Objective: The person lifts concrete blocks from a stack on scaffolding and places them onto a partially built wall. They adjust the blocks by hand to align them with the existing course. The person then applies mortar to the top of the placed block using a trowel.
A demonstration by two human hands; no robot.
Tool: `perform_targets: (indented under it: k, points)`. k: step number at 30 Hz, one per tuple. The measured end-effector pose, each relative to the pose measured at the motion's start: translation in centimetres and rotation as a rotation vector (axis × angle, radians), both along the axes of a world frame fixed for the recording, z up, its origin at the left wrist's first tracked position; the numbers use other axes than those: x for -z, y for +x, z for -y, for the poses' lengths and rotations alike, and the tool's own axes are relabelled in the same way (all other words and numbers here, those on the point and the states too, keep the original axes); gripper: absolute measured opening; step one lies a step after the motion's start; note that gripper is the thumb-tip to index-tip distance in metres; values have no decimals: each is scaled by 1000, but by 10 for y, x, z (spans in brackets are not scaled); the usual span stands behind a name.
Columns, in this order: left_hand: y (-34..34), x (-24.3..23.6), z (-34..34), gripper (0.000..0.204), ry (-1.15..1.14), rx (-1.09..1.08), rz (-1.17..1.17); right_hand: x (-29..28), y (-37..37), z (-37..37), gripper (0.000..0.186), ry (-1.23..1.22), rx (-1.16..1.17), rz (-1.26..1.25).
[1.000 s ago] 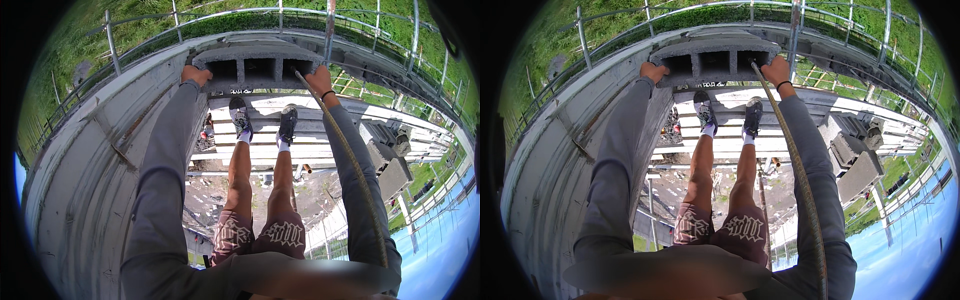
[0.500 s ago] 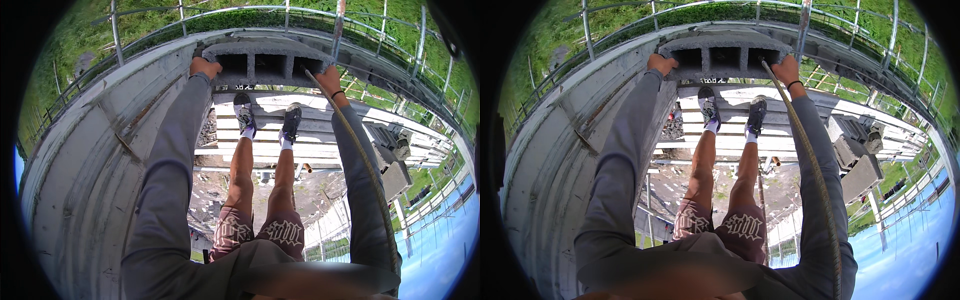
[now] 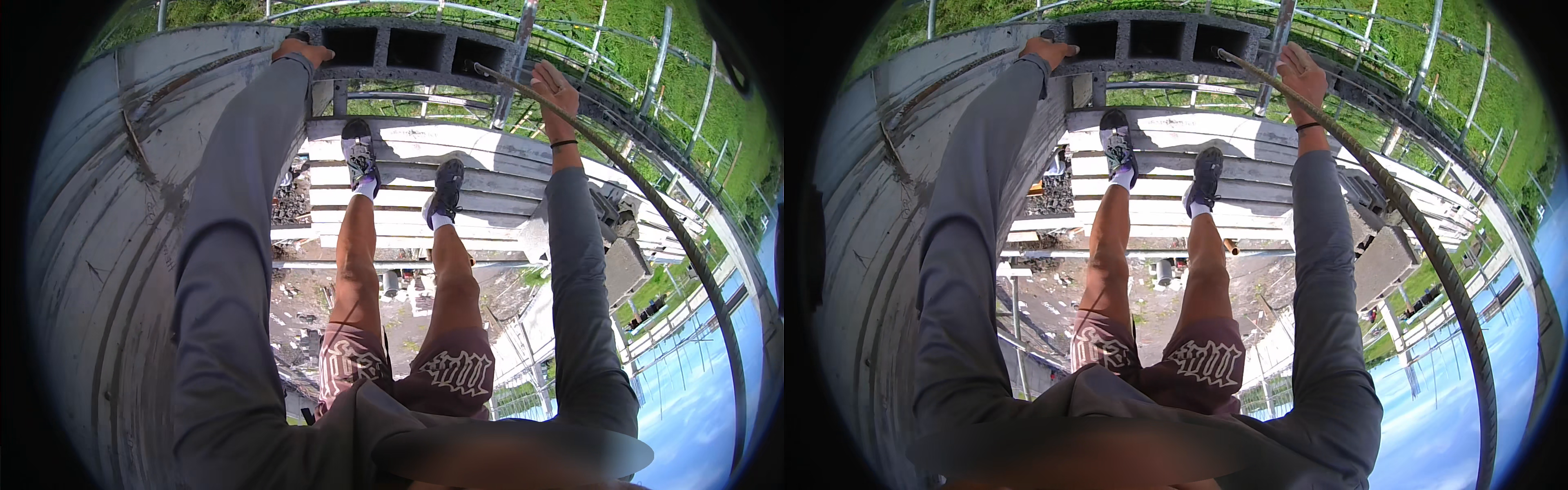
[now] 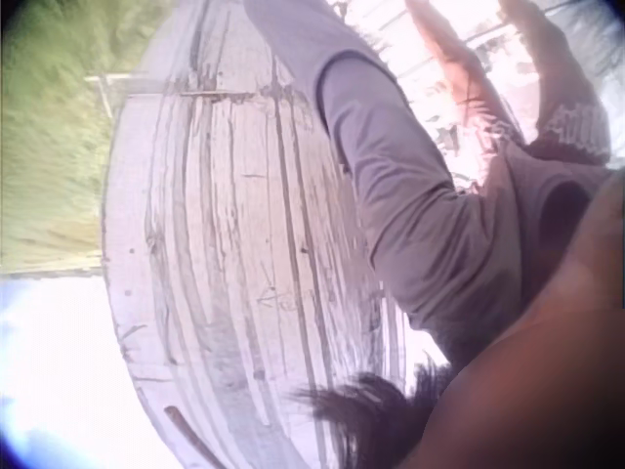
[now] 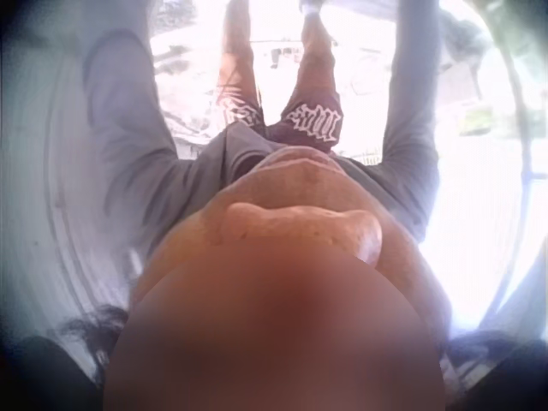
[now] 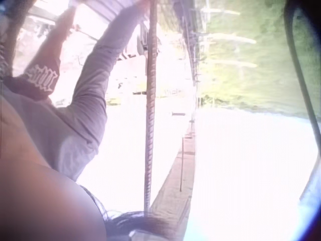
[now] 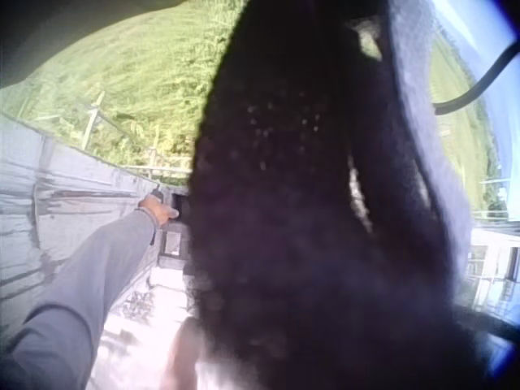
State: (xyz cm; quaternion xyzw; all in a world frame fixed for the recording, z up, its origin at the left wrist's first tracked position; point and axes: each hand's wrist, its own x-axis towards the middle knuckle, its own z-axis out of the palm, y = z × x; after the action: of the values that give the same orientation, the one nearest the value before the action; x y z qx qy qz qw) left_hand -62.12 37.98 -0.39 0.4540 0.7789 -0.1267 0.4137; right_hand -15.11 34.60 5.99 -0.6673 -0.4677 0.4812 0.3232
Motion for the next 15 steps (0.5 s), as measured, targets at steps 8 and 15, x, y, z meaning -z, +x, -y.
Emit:
perform_targets:
  k: [8,15]
  points:
    - [33,-40,62,68,637,-215,-75,-33,37,59,34,186,121,-26]
    - [114,-56,160,62,656,-657,179,-70,90,164,29,68,72,-4]
